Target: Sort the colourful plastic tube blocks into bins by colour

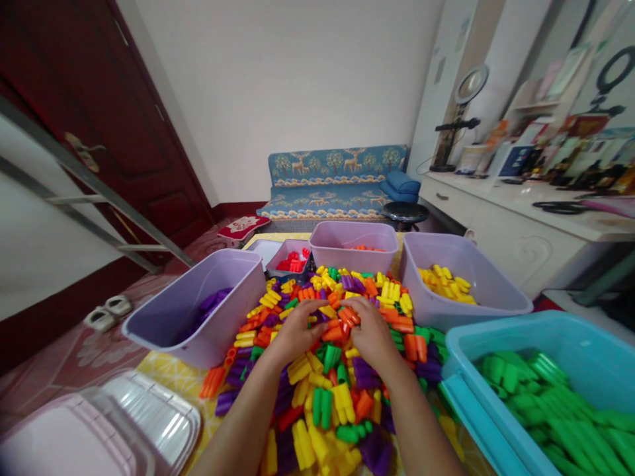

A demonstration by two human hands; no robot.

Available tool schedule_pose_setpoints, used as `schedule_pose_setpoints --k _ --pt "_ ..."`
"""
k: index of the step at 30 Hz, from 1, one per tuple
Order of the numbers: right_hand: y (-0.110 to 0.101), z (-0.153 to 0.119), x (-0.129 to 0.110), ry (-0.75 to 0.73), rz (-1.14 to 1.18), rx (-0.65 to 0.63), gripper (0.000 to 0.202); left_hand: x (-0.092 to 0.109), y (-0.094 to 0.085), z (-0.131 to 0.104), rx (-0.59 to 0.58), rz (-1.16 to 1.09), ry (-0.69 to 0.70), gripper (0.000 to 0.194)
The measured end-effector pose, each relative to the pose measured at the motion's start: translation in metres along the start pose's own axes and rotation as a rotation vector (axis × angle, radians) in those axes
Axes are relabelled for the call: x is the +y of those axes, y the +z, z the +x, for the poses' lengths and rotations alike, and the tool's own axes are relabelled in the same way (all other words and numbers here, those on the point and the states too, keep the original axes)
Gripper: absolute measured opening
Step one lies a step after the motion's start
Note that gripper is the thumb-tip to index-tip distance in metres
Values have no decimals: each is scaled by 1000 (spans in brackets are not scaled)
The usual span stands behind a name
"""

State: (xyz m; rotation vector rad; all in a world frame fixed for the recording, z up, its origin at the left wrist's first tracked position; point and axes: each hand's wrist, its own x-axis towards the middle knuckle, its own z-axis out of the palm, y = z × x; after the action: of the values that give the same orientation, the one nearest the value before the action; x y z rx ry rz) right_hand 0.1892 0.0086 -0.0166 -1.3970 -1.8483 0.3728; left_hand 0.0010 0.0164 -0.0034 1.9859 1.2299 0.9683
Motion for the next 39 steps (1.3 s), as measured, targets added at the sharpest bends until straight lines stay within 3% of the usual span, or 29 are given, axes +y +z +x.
schedule_pose_setpoints --k 8,13,16,21,24,29,34,37,39 --pt "9 1 -2 31 336 -18 57 -3 -2 2 24 -27 -55 51" --pt "11 -1 -1 16 200 -34 62 -9 2 2 3 -34 -44 56" --pt "13 0 -6 44 196 -1 48 -10 6 1 -10 -8 31 57" --pt "21 1 -15 225 542 40 35 -8 7 5 74 -72 24 44" --pt "21 1 -17 251 574 47 34 -7 2 7 90 -127 -23 35" --pt "11 1 -16 187 349 63 17 -6 -10 2 -26 28 -42 39" --pt "-8 2 -24 231 425 111 18 -4 -13 0 -122 82 -26 44" --pt "-20 3 -30 294 594 206 33 -5 -10 1 -107 95 48 50" --pt "-26 4 -32 318 697 402 40 -7 -7 2 -108 100 92 52"
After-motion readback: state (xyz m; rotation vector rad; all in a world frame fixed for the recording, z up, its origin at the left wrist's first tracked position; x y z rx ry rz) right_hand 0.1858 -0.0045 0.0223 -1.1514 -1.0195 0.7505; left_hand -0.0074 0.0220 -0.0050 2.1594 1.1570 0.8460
